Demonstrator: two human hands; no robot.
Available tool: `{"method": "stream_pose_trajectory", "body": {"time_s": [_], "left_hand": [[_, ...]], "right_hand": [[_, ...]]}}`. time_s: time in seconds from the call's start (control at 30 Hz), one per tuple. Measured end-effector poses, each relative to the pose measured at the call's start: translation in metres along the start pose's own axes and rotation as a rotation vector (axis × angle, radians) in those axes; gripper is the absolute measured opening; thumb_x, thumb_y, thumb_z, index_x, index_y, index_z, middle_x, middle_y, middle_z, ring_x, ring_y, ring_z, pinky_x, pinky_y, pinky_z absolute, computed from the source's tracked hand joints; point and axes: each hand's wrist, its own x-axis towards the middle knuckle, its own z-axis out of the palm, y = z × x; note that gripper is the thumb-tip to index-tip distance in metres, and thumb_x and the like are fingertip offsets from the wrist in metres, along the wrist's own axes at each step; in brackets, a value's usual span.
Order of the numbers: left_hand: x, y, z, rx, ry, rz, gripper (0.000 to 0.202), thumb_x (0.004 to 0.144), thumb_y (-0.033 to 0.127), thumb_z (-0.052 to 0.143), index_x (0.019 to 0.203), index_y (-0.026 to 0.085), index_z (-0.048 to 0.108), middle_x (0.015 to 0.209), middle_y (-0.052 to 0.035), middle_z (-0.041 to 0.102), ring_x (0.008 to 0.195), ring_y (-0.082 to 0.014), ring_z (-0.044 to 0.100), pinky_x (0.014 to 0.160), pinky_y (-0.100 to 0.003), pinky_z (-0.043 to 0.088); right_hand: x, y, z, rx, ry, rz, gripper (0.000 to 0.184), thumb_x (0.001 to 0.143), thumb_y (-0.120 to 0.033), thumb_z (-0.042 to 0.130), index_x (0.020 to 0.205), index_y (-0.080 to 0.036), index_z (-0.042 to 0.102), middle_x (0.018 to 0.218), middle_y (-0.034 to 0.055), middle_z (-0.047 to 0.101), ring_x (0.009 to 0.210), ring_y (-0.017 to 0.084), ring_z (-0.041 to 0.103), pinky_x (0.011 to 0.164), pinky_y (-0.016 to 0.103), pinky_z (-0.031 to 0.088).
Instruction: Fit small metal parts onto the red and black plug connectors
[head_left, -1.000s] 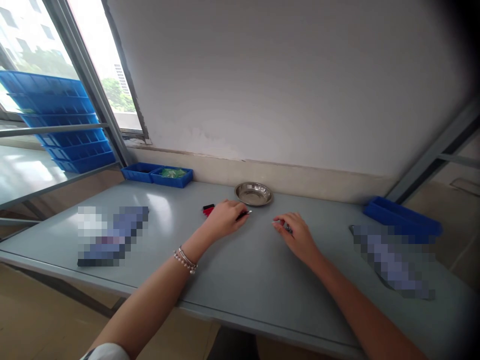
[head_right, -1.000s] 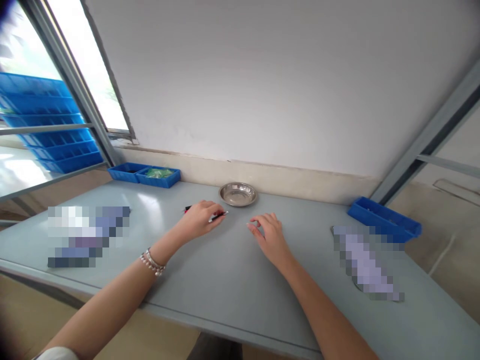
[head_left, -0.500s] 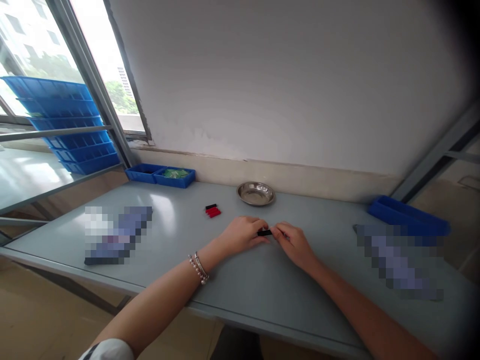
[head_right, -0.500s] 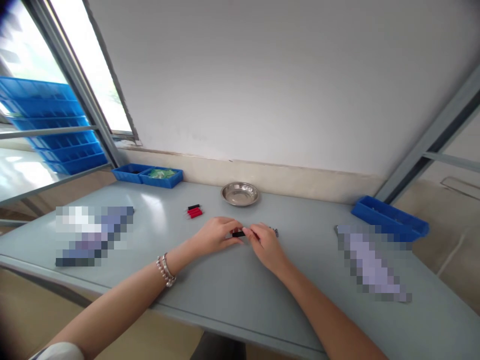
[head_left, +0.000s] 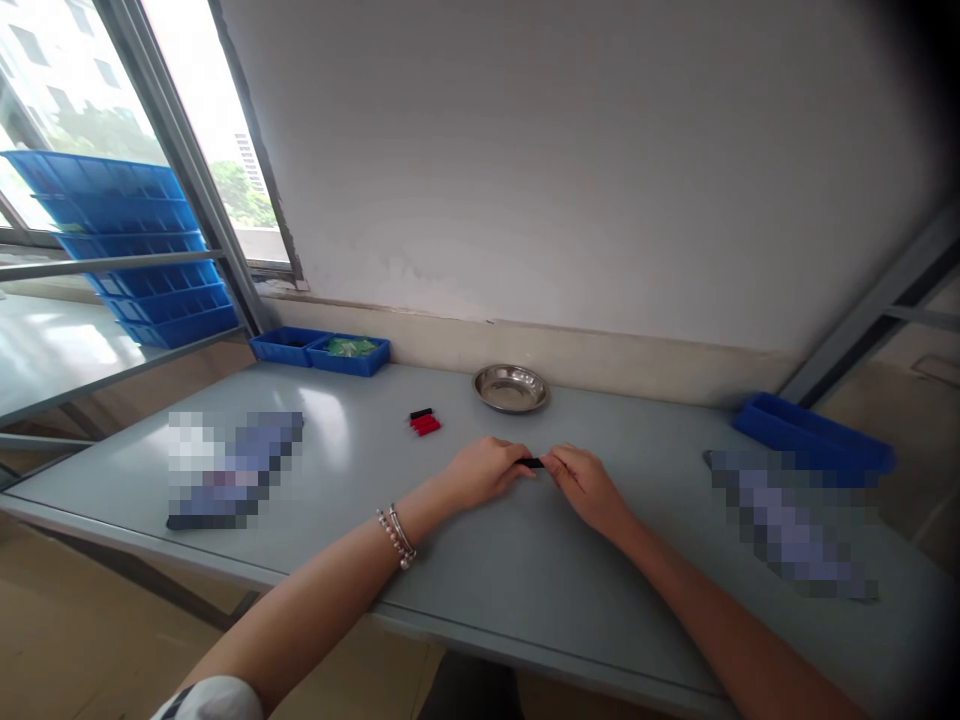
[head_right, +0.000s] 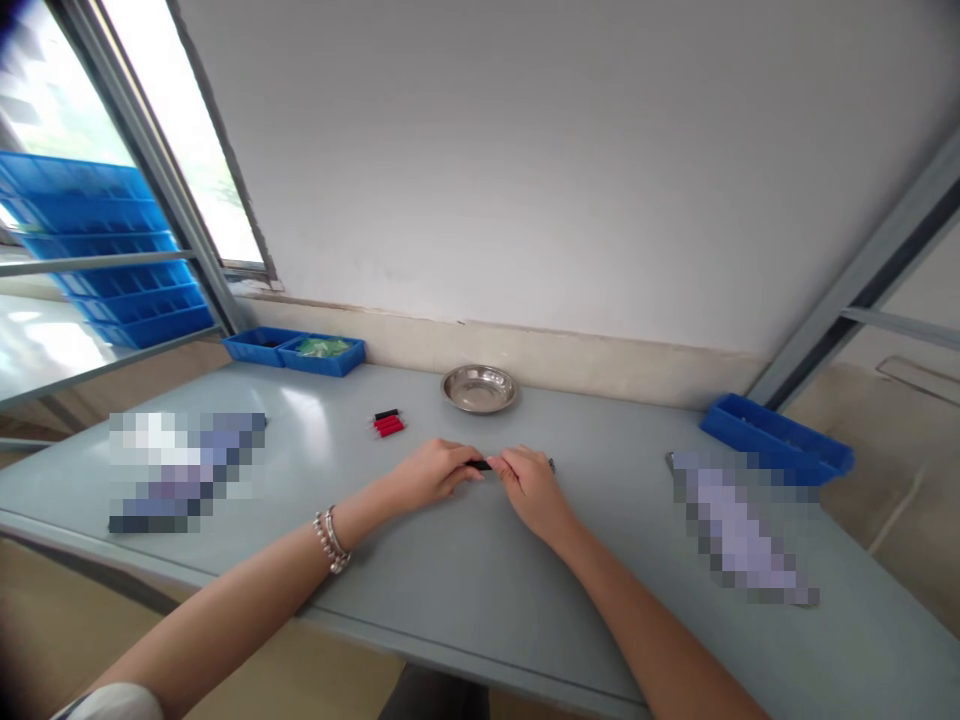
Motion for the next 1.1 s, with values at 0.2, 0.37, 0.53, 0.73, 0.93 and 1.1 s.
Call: {"method": "stream_pose_trajectory", "body": {"time_s": [0.2,0.37,0.53,0.73,0.93,1.1], "left_hand": [[-0.0008,0.0002,-0.0009,0.006,-0.002,0.009,0.029,0.087,0.037,0.036,0.090,0.016,0.056,0.074,-0.0059,0.061,0.068,-0.0163,0.057,0.059,-0.022,0.038],[-0.0008,-0.0002,0.0000,0.006,-0.012,0.012,0.030,0.088,0.035,0.035,0.086,0.016,0.057,0.072,-0.0061,0.061,0.067,-0.0165,0.057,0.058,-0.023,0.038],[-0.0006,-0.0019,0.0004,0.017,-0.018,0.020,0.027,0.088,0.033,0.036,0.087,0.016,0.058,0.075,-0.0057,0.062,0.070,-0.0159,0.058,0.060,-0.022,0.038],[-0.0009,-0.0033,0.0001,0.035,-0.010,0.031,0.025,0.087,0.030,0.038,0.089,0.017,0.058,0.078,-0.0059,0.063,0.071,-0.0161,0.058,0.060,-0.022,0.038],[-0.0005,-0.0022,-0.0010,0.061,0.016,-0.002,0.028,0.088,0.033,0.035,0.092,0.017,0.058,0.081,-0.0056,0.063,0.071,-0.0164,0.058,0.060,-0.023,0.039],[-0.0010,-0.0015,-0.0007,0.060,0.051,0.002,0.031,0.088,0.036,0.034,0.096,0.018,0.057,0.083,-0.0055,0.062,0.073,-0.0158,0.058,0.063,-0.023,0.040]], "right_hand": [[-0.0003,0.0029,-0.0003,-0.052,-0.011,-0.029,0.036,0.088,-0.035,0.028,0.056,-0.019,0.032,0.054,-0.0011,0.043,0.058,0.013,0.040,0.059,0.026,0.027],[-0.0007,0.0056,0.0006,-0.054,-0.035,-0.025,0.036,0.088,-0.033,0.028,0.056,-0.018,0.033,0.056,-0.0016,0.043,0.057,0.012,0.040,0.060,0.026,0.027],[-0.0011,0.0076,0.0013,-0.069,-0.029,-0.055,0.034,0.088,-0.032,0.029,0.059,-0.018,0.036,0.058,-0.0017,0.044,0.058,0.012,0.040,0.061,0.026,0.027],[-0.0016,0.0078,-0.0001,-0.078,-0.045,-0.084,0.029,0.088,-0.031,0.031,0.064,-0.019,0.042,0.062,-0.0007,0.049,0.061,0.013,0.044,0.062,0.026,0.029],[-0.0006,0.0065,-0.0016,-0.056,-0.023,-0.048,0.027,0.086,-0.033,0.033,0.067,-0.019,0.044,0.061,-0.0009,0.050,0.059,0.012,0.045,0.059,0.024,0.031],[-0.0002,0.0019,-0.0037,-0.055,0.022,-0.020,0.034,0.086,-0.037,0.031,0.058,-0.019,0.037,0.056,-0.0012,0.046,0.055,0.012,0.042,0.056,0.024,0.031]]}}
